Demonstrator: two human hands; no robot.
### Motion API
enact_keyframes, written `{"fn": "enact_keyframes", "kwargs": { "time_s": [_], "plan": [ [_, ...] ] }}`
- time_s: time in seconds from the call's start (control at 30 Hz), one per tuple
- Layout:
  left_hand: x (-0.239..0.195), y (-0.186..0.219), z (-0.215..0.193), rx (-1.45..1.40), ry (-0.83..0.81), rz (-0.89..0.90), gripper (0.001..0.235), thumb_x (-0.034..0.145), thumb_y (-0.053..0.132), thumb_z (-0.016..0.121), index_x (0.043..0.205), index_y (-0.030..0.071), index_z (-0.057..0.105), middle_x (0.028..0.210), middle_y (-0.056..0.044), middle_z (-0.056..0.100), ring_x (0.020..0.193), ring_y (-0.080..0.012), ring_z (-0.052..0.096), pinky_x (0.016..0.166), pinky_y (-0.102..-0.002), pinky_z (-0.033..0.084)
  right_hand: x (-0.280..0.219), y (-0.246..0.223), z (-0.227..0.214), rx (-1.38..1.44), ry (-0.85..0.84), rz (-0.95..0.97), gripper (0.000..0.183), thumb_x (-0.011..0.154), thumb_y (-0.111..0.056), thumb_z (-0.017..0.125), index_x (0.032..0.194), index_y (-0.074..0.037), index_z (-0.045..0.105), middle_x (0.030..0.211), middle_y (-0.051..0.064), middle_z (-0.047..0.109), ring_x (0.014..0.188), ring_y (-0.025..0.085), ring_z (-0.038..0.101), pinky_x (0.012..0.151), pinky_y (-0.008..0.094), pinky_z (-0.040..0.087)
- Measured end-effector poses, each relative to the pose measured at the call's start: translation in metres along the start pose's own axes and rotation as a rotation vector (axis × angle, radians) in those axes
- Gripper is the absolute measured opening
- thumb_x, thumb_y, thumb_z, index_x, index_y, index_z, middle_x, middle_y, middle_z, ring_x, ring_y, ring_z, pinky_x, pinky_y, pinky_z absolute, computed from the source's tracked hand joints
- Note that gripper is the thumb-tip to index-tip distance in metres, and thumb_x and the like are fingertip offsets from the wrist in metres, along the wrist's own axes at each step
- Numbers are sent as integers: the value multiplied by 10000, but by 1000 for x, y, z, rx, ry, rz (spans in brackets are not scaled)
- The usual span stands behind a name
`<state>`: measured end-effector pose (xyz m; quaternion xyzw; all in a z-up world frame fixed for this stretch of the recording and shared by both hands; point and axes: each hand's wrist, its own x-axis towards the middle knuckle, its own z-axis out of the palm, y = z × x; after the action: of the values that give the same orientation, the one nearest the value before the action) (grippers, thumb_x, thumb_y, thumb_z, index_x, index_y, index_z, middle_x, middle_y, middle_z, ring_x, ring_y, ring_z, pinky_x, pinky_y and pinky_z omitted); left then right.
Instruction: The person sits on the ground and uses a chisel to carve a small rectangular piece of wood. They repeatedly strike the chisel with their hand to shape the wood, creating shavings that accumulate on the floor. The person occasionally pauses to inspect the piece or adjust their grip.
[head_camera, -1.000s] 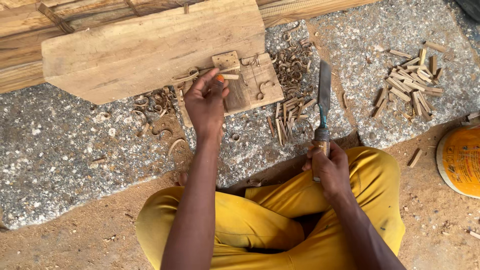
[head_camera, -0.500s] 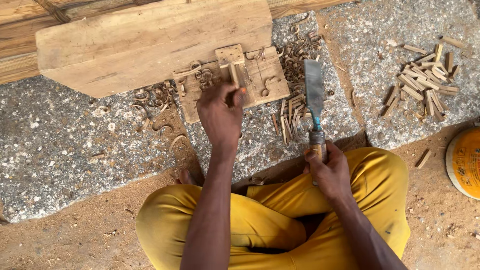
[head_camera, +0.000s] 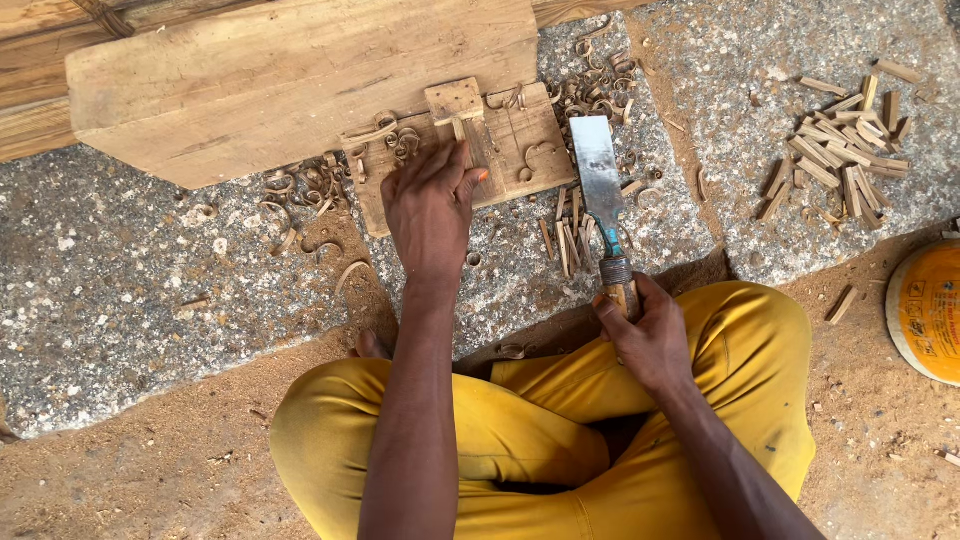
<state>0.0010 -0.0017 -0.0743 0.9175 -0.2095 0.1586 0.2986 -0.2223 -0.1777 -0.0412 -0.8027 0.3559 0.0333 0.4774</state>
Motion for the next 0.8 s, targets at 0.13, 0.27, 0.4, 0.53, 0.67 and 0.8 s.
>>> {"fn": "enact_keyframes", "kwargs": {
  "time_s": [0.13, 0.27, 0.4, 0.53, 0.67, 0.8],
  "plan": [
    [-1, 1, -12, 27, -67, -6, 290, 979, 178, 710, 1269, 172, 723, 1326, -5, 709, 1343, -241, 564, 1155, -466, 355, -1, 3, 0, -148, 13, -33, 262, 895, -307, 711, 1008, -74, 670, 612, 67, 611, 463, 148, 501, 462, 356, 423],
    [0, 5, -23, 88, -151, -21, 455, 881, 94, 710, 1323, 201, 700, 1419, 42, 663, 1394, -239, 500, 1198, -446, 317, -14, -8, -2, -230, -11, -139, 302, 890, -306, 717, 1052, -53, 679, 618, 96, 622, 485, 190, 528, 483, 393, 437],
    [4, 9, -27, 74, -135, -52, 391, 925, 137, 751, 1299, 241, 710, 1439, 39, 632, 1406, -262, 475, 1202, -494, 282, -42, -26, 1, -204, -12, -233, 509, 868, -273, 709, 1296, -26, 592, 673, 123, 677, 511, 247, 647, 516, 425, 520],
    [5, 15, -32, 111, -153, -70, 469, 860, 116, 789, 1296, 273, 712, 1459, 28, 602, 1428, -267, 449, 1216, -517, 249, -63, -42, 11, -162, -38, -328, 565, 883, -228, 701, 1371, -8, 519, 762, 172, 721, 586, 305, 725, 568, 442, 559],
    [7, 16, -32, 147, -253, -40, 650, 732, 83, 817, 1354, 199, 668, 1501, 3, 563, 1444, -266, 422, 1223, -504, 262, -67, -51, 15, -234, -120, -222, 658, 903, -201, 678, 1496, -55, 433, 682, 220, 699, 585, 411, 677, 587, 493, 516],
    [11, 11, -27, 159, -253, 46, 584, 801, 72, 777, 1364, 171, 654, 1509, 4, 559, 1439, -288, 427, 1220, -520, 280, -71, -50, 23, -204, -23, -486, 648, 923, -184, 685, 1481, 9, 417, 775, 235, 683, 632, 429, 666, 573, 492, 512]
  ]
}}
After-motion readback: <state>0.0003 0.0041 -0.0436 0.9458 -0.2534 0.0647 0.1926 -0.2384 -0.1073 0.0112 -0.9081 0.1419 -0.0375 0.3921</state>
